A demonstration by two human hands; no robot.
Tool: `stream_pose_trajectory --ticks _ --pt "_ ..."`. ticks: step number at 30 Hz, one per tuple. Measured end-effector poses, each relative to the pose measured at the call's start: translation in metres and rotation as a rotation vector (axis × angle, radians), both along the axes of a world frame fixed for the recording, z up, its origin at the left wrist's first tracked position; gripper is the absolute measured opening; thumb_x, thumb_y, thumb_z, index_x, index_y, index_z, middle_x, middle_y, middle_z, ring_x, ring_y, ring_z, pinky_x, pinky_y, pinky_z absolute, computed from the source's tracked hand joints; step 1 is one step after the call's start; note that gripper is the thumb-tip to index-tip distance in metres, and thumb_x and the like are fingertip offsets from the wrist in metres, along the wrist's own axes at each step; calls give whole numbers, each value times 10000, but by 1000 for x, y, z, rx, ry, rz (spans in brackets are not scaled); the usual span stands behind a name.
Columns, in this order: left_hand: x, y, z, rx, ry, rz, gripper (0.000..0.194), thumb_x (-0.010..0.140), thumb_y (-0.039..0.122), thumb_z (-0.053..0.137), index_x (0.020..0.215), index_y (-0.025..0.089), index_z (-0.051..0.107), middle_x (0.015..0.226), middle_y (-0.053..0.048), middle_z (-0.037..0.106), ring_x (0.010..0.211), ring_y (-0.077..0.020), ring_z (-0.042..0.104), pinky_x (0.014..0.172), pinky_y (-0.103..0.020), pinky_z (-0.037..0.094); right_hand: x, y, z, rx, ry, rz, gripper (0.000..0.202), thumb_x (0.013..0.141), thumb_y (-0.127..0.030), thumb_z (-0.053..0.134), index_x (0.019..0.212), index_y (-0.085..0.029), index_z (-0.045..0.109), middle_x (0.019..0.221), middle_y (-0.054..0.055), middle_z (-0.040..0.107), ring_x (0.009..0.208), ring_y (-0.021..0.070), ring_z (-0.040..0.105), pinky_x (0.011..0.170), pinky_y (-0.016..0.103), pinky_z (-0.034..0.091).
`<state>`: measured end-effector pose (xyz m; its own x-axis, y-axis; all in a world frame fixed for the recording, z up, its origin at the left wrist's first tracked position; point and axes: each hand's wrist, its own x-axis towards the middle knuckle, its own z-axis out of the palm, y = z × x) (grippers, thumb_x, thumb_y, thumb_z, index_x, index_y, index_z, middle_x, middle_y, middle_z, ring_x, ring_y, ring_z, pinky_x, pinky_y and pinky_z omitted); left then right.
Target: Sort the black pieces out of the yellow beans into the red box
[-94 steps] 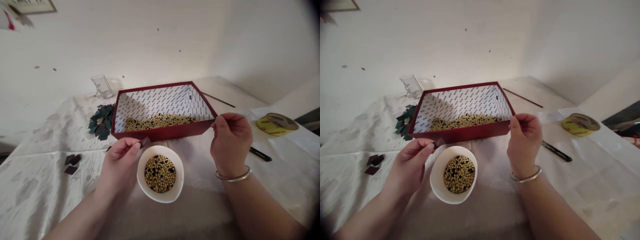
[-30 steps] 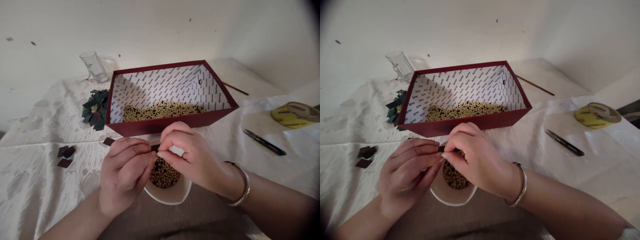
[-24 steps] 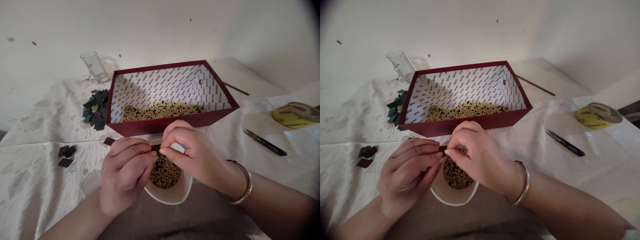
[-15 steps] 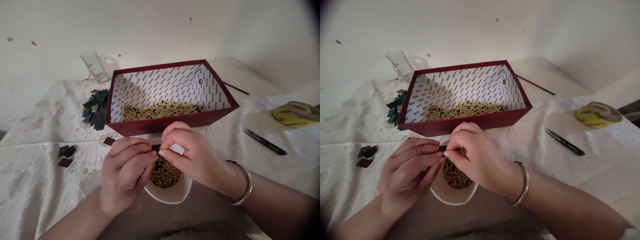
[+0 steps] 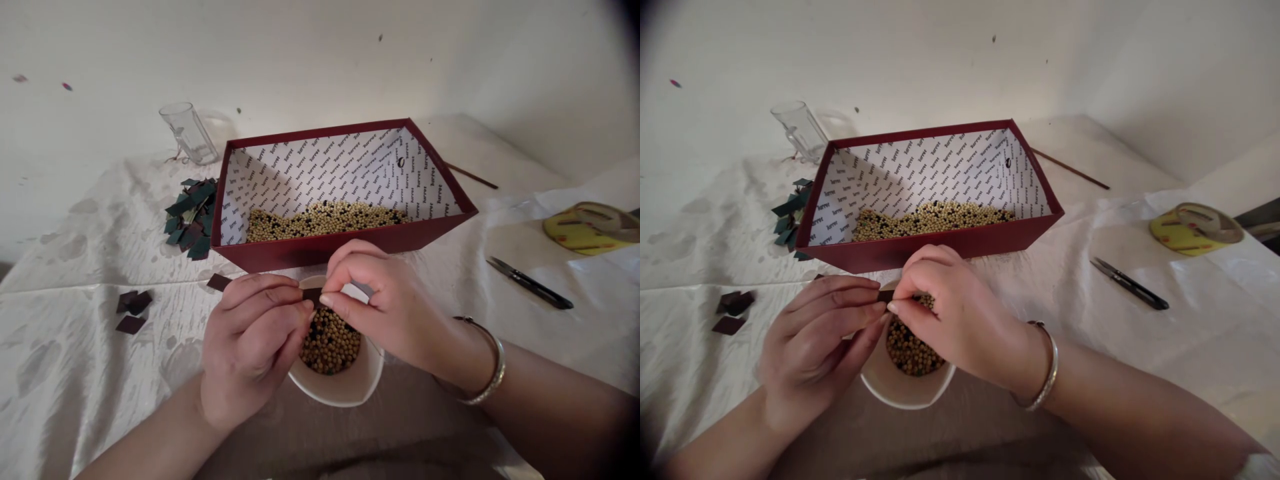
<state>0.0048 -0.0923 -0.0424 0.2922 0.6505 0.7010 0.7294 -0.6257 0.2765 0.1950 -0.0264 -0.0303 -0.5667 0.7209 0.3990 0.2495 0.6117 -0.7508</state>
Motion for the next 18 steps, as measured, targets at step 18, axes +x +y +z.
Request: stream_pose_trajectory --ticks 18 --pt "2 2 0 -19 -32 8 212 739 31 719 842 197 637 825 -36 735 835 -210 701 747 -384 599 3 6 0 41 25 -80 107 805 -113 648 759 -201 607 863 7 623 818 129 603 761 277 496"
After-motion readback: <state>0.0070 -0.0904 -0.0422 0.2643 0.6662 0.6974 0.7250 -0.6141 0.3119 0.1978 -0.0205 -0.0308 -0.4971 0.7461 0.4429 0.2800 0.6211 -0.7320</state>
